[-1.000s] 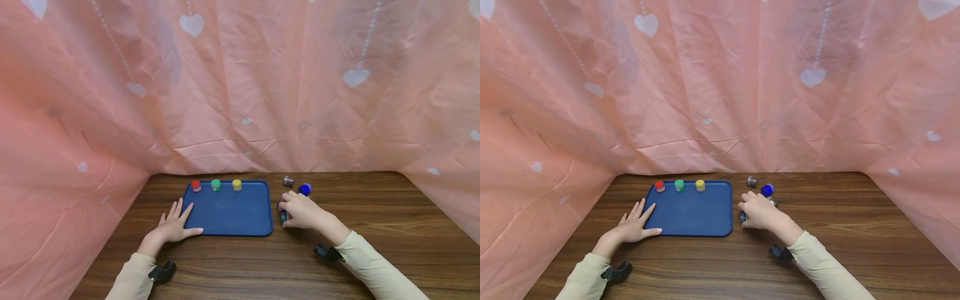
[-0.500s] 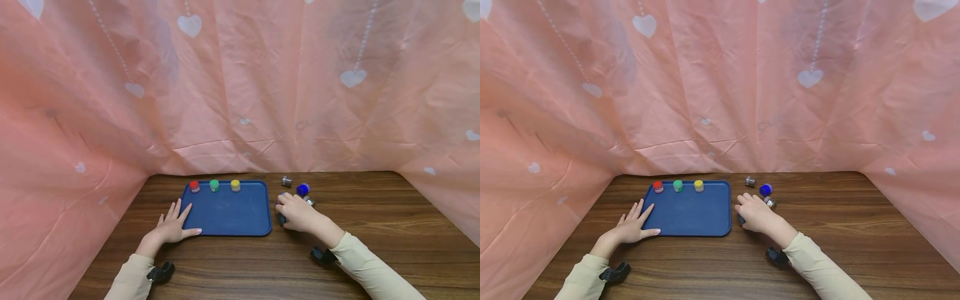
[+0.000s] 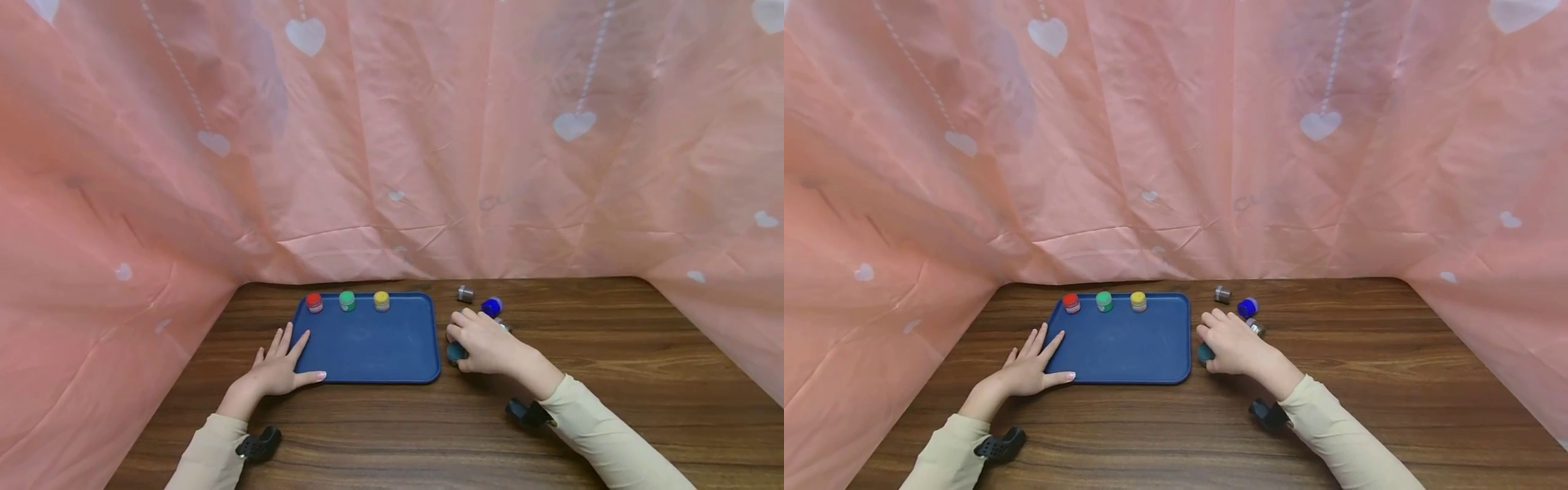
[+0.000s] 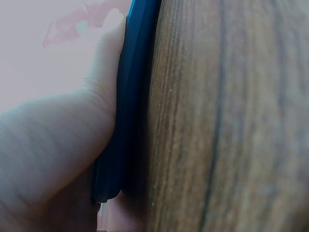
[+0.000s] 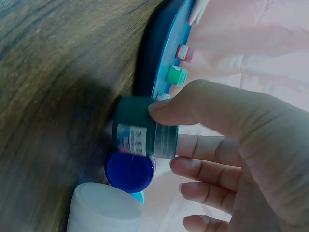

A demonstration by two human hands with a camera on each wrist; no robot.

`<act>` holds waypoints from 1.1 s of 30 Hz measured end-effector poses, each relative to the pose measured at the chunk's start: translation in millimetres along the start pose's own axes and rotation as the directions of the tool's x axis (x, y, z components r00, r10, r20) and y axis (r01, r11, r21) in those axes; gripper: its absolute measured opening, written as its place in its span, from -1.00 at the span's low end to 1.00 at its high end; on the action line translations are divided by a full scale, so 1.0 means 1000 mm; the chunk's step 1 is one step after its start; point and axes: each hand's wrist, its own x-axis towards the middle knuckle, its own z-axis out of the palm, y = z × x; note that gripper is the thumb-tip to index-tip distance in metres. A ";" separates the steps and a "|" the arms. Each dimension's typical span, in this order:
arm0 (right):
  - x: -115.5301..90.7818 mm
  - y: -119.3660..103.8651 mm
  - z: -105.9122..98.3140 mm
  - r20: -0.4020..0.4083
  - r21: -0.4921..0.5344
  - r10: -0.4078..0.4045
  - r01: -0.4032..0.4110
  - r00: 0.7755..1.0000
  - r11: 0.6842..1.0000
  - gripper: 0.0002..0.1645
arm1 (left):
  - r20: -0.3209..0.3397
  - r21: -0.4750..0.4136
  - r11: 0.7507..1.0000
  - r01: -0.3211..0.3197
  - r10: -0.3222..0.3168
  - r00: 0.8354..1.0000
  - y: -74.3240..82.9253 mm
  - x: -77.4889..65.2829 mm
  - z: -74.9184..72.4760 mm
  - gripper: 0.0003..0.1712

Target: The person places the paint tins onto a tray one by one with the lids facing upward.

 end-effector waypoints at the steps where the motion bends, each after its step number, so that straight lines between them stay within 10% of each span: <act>1: 0.000 0.001 0.000 0.007 0.003 0.003 -0.003 1.000 1.000 -0.59 | 0.001 0.001 1.000 0.000 0.000 1.000 0.000 0.000 0.000 0.30; 33: 0.051 0.006 -0.013 0.012 0.035 0.061 -0.061 0.998 0.998 -0.67 | 0.009 0.013 1.000 0.007 -0.007 1.000 -0.001 0.002 0.001 0.31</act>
